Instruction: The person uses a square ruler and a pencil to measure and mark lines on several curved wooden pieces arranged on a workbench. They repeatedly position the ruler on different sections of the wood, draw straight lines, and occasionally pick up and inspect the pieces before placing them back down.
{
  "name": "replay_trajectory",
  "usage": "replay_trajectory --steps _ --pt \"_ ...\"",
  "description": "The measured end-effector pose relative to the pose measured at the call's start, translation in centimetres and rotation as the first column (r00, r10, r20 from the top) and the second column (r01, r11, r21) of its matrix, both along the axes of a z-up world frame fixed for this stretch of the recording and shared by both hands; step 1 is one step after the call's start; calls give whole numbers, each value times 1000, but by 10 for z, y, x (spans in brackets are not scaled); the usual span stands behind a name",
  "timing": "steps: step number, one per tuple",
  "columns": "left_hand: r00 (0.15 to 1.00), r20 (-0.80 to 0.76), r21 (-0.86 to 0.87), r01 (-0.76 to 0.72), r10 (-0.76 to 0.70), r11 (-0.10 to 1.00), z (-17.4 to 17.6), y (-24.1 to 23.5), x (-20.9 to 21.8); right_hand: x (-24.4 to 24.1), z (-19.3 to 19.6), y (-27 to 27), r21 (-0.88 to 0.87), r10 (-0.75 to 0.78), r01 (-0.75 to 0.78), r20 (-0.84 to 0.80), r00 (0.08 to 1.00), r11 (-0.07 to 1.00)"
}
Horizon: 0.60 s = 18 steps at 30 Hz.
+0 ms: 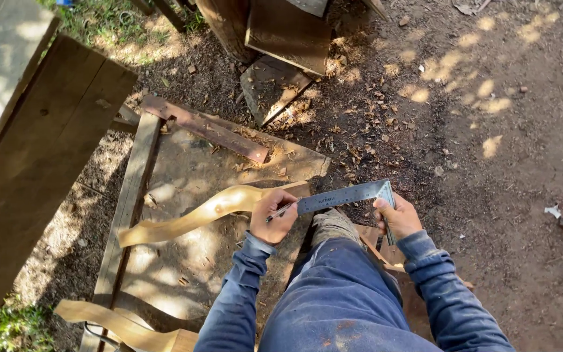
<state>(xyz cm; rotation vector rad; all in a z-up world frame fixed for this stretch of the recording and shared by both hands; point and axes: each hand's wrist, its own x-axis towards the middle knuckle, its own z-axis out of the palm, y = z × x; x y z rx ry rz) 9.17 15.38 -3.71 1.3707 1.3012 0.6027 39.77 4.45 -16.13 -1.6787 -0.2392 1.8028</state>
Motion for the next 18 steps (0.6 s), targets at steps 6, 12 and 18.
replay_trajectory --steps 6,12,18 --pt "997 -58 92 66 -61 994 -9 4 4 -1 -8 -4 47 17 -18 15 1000 999" --pt "990 -104 108 110 -99 988 5 10 9 -2 5 4 -13 31 -31 25 999 999" --pt "985 -133 116 129 -113 985 7 11 11 -2 -5 -1 15 3 -2 -49 999 1000"
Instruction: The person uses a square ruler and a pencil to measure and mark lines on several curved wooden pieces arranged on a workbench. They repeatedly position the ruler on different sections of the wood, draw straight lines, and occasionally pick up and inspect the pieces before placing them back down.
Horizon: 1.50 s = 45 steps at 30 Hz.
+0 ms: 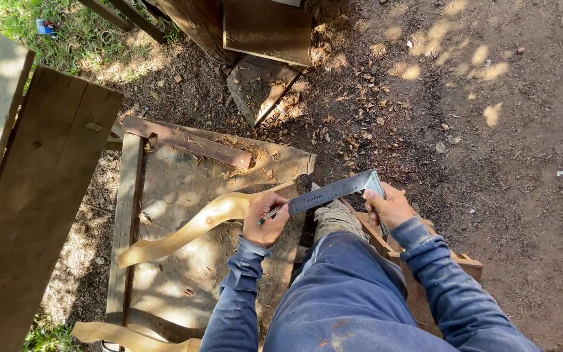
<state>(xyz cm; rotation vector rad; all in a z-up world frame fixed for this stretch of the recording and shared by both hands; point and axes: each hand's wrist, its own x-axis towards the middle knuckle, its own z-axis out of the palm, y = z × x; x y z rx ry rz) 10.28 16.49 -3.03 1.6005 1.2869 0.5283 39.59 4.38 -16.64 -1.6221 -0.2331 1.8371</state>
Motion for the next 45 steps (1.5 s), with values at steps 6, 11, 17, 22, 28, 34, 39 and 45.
replay_trajectory --steps 6,11,17,22,28,34,39,45 --pt "999 -30 -31 -10 9 999 -3 0 -1 -3 7 1 -14 -38 38 -6 999 999" --pt "999 -36 -66 -21 19 998 -6 -1 -2 -1 1 0 -2 -2 2 -6 1000 1000" --pt "999 -46 -54 -9 7 998 -5 -2 -2 -1 2 1 16 -1 1 -9 1000 1000" --pt "999 33 -13 -16 17 1000 -25 -7 -15 -1 11 4 12 -12 12 -2 1000 1000" --pt "967 -152 399 -128 203 908 -8 -14 -65 0 3 1 8 -25 25 -42 999 1000" --pt "708 -703 419 342 62 841 4 -4 -121 6 -3 -4 -27 -19 16 -105 994 1000" --pt "635 -771 178 287 -48 941 -4 4 -145 25 -9 -17 135 89 -59 -229 969 989" --pt "846 -465 5 296 -259 955 4 -8 -136 40 19 -26 113 82 -50 -296 952 992"
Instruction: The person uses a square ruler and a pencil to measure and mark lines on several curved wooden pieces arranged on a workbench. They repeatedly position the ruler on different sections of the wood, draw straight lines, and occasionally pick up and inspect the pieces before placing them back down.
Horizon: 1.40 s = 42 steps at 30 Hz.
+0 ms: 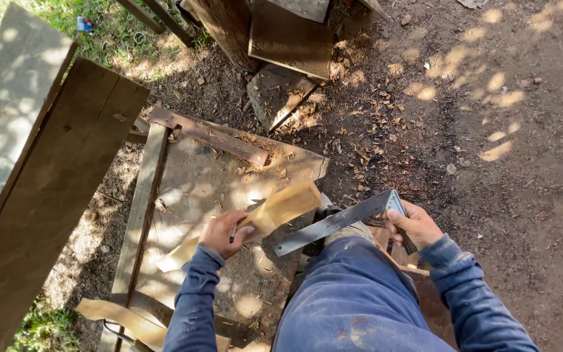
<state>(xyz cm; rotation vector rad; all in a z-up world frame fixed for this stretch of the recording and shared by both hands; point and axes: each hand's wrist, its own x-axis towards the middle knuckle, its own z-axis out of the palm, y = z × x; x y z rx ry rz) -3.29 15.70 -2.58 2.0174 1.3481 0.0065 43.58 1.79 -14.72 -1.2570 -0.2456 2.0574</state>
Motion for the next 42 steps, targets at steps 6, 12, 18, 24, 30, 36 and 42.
replay_trajectory --steps 6,12,18,24,30,36,42 --pt "968 -226 16 116 -110 993 -7 9 3 6 -11 -2 26 -22 21 26 999 999" --pt "989 -108 220 121 -99 968 8 6 24 17 -6 22 -3 -107 107 -19 994 994" --pt "979 -33 484 -162 202 860 8 -28 52 -3 29 47 69 -362 405 -332 871 911" --pt "890 368 443 -422 268 791 77 -61 151 -102 103 96 270 -255 409 -464 848 871" --pt "870 232 154 -474 435 867 76 -71 155 -160 139 103 735 232 -123 -48 972 667" --pt "704 328 305 -710 630 635 65 -113 123 -138 93 149 519 -207 -751 854 478 408" --pt "844 279 441 -536 457 720 103 -104 118 -150 12 142 240 454 -516 271 849 822"
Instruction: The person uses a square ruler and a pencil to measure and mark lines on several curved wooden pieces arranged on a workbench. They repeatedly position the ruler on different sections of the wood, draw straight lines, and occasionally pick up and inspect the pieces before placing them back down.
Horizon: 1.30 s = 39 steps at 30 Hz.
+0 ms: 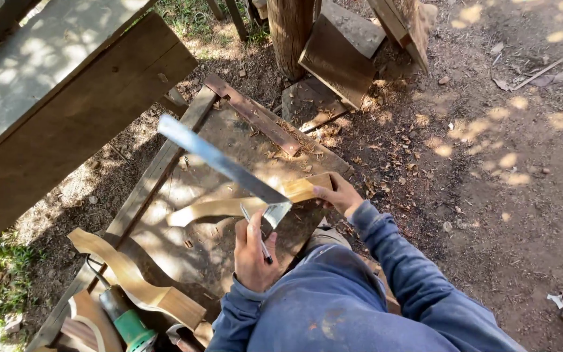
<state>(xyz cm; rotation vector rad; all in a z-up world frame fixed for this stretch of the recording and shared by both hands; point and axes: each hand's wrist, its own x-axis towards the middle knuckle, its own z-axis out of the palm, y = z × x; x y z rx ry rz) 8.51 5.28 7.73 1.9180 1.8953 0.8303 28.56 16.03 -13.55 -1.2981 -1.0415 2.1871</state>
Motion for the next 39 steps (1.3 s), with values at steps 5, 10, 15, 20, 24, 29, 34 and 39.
replay_trajectory --steps 5,10,15,20,24,29,34,39 --pt "986 -111 -57 115 -121 992 -16 2 2 2 10 -17 24 -133 151 -343 930 988" --pt "954 -132 -137 253 -271 958 -56 -4 5 3 -19 -33 157 -107 190 -426 898 969" --pt "970 -37 -188 230 -241 955 -82 -14 11 5 -12 -51 13 -218 281 -596 773 960" --pt "937 -143 -186 291 -318 939 -95 -9 20 -22 12 -85 -357 -584 483 -649 487 800" --pt "905 -177 -189 354 -387 916 -106 -8 25 -45 -14 -117 -350 -644 560 -578 501 751" --pt "876 -175 -233 407 -450 883 -111 -10 18 -49 -5 -101 -437 -738 611 -227 635 660" --pt "882 -187 -266 379 -433 886 -113 -14 10 -46 -3 -105 -330 -744 689 -65 666 645" --pt "944 -155 -251 248 -292 936 -113 -21 -11 -13 -19 -108 -374 -579 551 44 814 746"
